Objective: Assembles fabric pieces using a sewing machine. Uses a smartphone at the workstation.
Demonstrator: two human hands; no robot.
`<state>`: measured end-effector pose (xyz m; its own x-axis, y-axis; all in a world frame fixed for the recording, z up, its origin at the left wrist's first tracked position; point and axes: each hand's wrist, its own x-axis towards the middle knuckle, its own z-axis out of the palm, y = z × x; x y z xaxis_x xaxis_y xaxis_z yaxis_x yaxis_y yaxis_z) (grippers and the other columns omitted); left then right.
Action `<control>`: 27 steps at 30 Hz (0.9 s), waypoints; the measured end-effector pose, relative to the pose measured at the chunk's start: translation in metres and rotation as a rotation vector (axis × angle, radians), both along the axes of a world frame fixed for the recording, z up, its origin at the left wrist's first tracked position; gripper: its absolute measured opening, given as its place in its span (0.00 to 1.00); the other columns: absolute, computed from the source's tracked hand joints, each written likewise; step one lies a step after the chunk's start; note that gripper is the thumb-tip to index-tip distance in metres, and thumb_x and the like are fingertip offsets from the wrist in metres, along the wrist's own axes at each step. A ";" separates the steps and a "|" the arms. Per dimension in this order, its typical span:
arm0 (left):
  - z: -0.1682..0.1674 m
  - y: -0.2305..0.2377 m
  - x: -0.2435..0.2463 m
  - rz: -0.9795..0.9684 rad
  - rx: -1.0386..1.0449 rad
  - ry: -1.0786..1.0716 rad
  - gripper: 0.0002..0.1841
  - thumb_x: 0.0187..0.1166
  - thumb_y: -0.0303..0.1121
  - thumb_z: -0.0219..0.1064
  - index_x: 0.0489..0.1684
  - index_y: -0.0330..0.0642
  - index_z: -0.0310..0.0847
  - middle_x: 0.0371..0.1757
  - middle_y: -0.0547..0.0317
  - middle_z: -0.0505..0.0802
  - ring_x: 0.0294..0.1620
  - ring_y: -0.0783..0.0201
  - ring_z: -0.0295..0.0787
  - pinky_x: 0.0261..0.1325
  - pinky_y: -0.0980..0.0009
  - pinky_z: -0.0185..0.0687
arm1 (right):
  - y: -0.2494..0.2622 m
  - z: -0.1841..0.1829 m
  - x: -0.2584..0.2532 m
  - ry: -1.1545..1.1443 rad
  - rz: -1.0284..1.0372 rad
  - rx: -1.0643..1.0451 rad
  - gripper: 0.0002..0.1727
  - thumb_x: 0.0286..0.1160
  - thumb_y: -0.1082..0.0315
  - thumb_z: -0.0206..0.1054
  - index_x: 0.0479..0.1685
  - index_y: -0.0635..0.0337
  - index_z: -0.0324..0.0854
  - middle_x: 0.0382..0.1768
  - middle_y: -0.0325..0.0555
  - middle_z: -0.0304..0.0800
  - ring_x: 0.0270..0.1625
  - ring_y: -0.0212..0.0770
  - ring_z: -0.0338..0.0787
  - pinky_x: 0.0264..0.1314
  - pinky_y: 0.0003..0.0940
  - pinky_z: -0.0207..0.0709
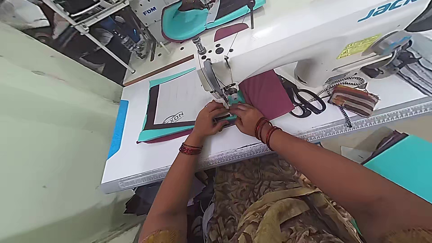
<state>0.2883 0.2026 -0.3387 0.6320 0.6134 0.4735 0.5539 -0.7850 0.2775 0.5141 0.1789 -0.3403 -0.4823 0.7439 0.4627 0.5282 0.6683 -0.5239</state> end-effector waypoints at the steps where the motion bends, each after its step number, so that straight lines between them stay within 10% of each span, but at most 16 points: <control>1: 0.000 -0.001 0.000 -0.008 0.009 0.023 0.26 0.78 0.52 0.61 0.50 0.36 0.93 0.58 0.42 0.93 0.65 0.44 0.88 0.74 0.49 0.76 | -0.003 -0.002 0.001 -0.006 0.017 -0.005 0.19 0.68 0.79 0.63 0.56 0.70 0.91 0.65 0.60 0.91 0.73 0.59 0.87 0.80 0.51 0.73; 7: 0.000 0.000 0.004 -0.026 0.093 0.096 0.18 0.77 0.43 0.63 0.42 0.39 0.95 0.56 0.44 0.94 0.63 0.45 0.89 0.75 0.45 0.76 | -0.009 0.012 -0.001 -0.380 0.010 -0.061 0.18 0.75 0.75 0.64 0.63 0.64 0.89 0.76 0.56 0.81 0.87 0.58 0.70 0.92 0.58 0.51; 27: -0.004 0.029 -0.004 0.104 0.081 0.044 0.14 0.73 0.36 0.67 0.42 0.35 0.94 0.51 0.44 0.96 0.56 0.47 0.93 0.62 0.51 0.86 | 0.006 0.019 -0.010 -0.488 -0.104 -0.271 0.31 0.83 0.58 0.60 0.86 0.53 0.71 0.90 0.57 0.60 0.95 0.65 0.44 0.91 0.73 0.21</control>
<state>0.2847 0.2313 -0.3425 0.5881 0.6376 0.4975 0.6436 -0.7415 0.1895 0.5042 0.1847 -0.3208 -0.5100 0.8601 -0.0095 0.8082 0.4754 -0.3475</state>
